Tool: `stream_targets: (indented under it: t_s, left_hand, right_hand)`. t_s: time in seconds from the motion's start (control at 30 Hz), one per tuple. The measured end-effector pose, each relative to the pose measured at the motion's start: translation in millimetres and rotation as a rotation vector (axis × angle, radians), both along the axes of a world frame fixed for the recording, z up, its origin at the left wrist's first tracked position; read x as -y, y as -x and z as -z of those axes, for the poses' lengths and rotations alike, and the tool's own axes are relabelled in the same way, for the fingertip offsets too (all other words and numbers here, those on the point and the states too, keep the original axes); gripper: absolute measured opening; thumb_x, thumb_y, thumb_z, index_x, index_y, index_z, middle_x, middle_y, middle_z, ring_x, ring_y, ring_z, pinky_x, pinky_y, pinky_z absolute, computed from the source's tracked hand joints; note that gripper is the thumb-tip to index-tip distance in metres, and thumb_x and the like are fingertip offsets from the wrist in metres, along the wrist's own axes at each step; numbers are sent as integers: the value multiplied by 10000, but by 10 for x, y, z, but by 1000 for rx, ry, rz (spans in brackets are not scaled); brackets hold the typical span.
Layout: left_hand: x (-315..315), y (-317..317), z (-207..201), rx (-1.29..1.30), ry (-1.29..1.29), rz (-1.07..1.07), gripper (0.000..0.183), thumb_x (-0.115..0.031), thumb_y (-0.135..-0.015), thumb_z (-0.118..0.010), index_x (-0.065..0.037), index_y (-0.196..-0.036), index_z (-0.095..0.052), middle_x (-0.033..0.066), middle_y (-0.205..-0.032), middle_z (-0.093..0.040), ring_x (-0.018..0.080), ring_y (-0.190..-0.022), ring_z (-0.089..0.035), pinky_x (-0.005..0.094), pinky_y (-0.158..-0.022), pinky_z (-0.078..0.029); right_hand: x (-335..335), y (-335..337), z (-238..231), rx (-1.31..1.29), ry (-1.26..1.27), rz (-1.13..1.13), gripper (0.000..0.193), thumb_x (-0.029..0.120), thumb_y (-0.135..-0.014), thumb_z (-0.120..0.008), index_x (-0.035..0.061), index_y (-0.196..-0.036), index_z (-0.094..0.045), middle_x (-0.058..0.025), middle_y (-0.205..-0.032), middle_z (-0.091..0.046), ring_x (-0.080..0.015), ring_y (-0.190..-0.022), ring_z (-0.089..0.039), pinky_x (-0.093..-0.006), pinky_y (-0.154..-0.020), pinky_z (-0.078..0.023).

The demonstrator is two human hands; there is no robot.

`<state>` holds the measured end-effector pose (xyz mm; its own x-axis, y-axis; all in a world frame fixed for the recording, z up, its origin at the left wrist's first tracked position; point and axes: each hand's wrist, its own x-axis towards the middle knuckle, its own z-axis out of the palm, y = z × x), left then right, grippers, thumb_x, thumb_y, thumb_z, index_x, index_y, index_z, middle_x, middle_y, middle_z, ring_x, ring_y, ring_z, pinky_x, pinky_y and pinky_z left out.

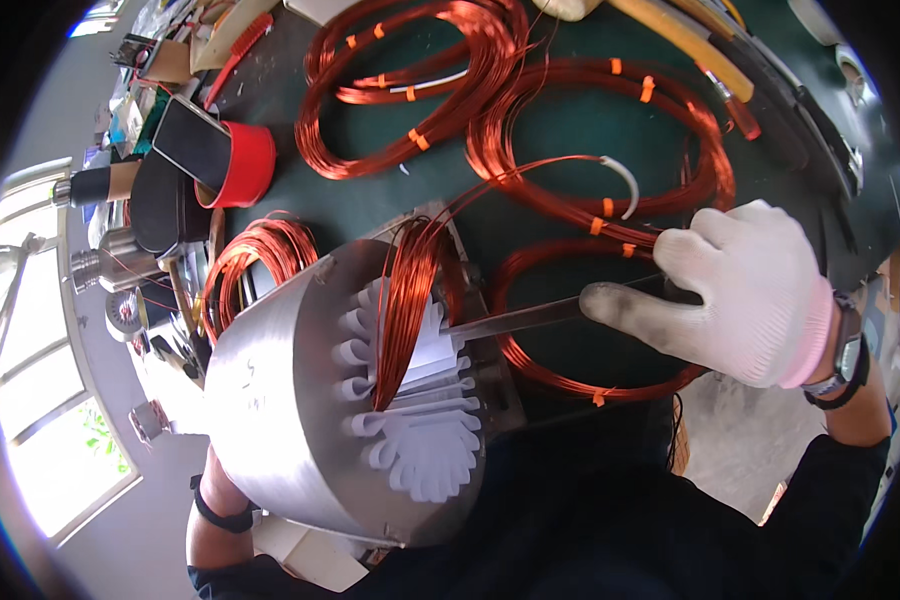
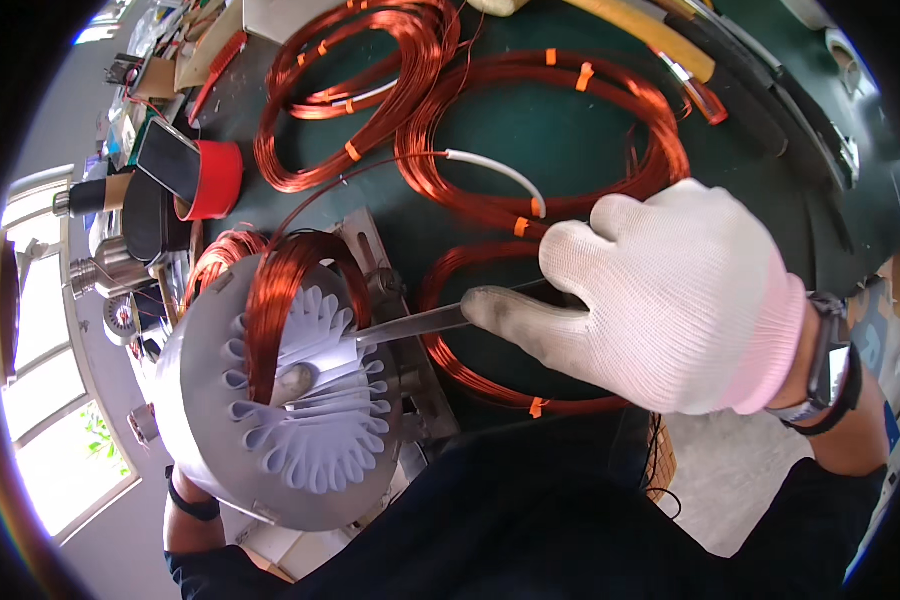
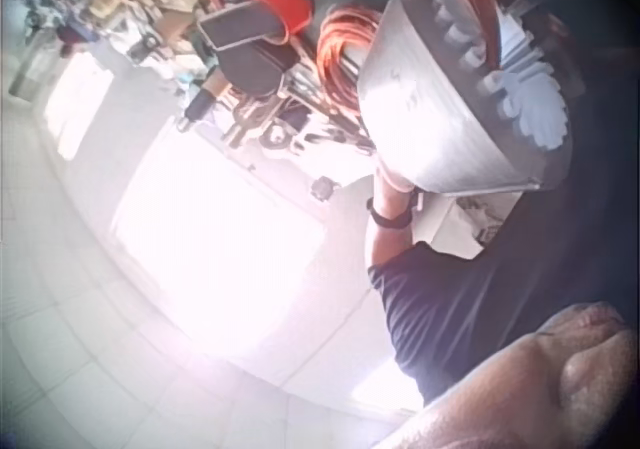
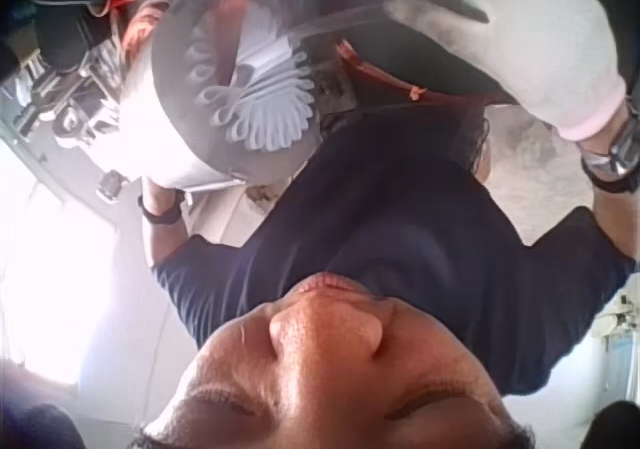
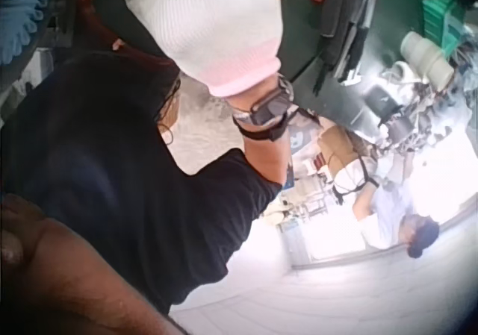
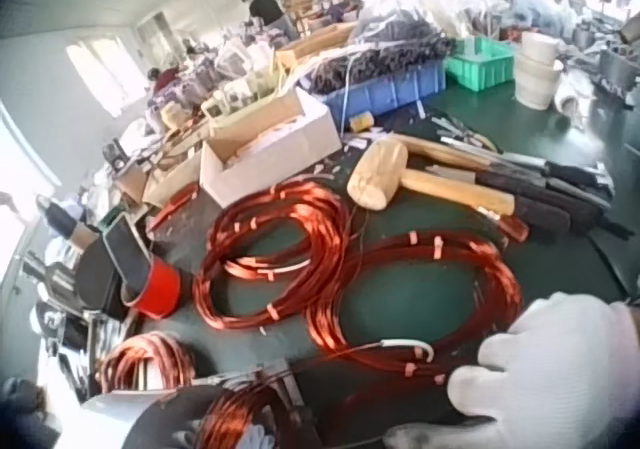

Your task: Inserting copper coils into a motor stator core and seating them with a tool.

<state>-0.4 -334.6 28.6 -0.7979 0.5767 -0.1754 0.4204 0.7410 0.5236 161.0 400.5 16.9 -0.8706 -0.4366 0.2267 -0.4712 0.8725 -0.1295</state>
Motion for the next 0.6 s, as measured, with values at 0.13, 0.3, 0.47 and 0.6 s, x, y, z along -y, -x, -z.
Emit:
stream_targets:
  t_s: [0.13,0.3,0.47,0.6]
  left_hand:
    - [-1473,-53,635,43,1,-106,388,-129,-894,-670,23,-1251,-659,160,-1101,-734,287,-1005,-714,378,-917,-537]
    - [-1265,-152,494,106,2,-161,385,-122,-895,-665,25,-1251,-660,160,-1093,-736,281,-998,-716,374,-910,-539]
    - [-994,-52,236,143,-29,-181,383,-116,-897,-661,27,-1252,-661,159,-1085,-738,276,-990,-719,369,-904,-541]
    - [-1723,3,540,122,-95,-237,381,-110,-898,-658,28,-1253,-661,159,-1079,-740,271,-984,-721,366,-900,-543]
  right_hand:
    - [547,375,96,35,220,-109,256,299,-772,-771,262,-1024,-794,28,-669,-414,-125,-568,-494,-314,-404,-368]
    - [469,375,182,78,259,-147,257,331,-802,-745,233,-1032,-802,7,-680,-468,-126,-499,-476,-288,-381,-389]
    - [637,434,335,14,450,-207,193,239,-788,-704,158,-958,-749,-22,-757,-552,-163,-533,-566,-321,-382,-423]
    - [849,542,341,77,284,-275,288,222,-793,-697,166,-1067,-767,-57,-786,-583,-209,-609,-660,-342,-425,-494]
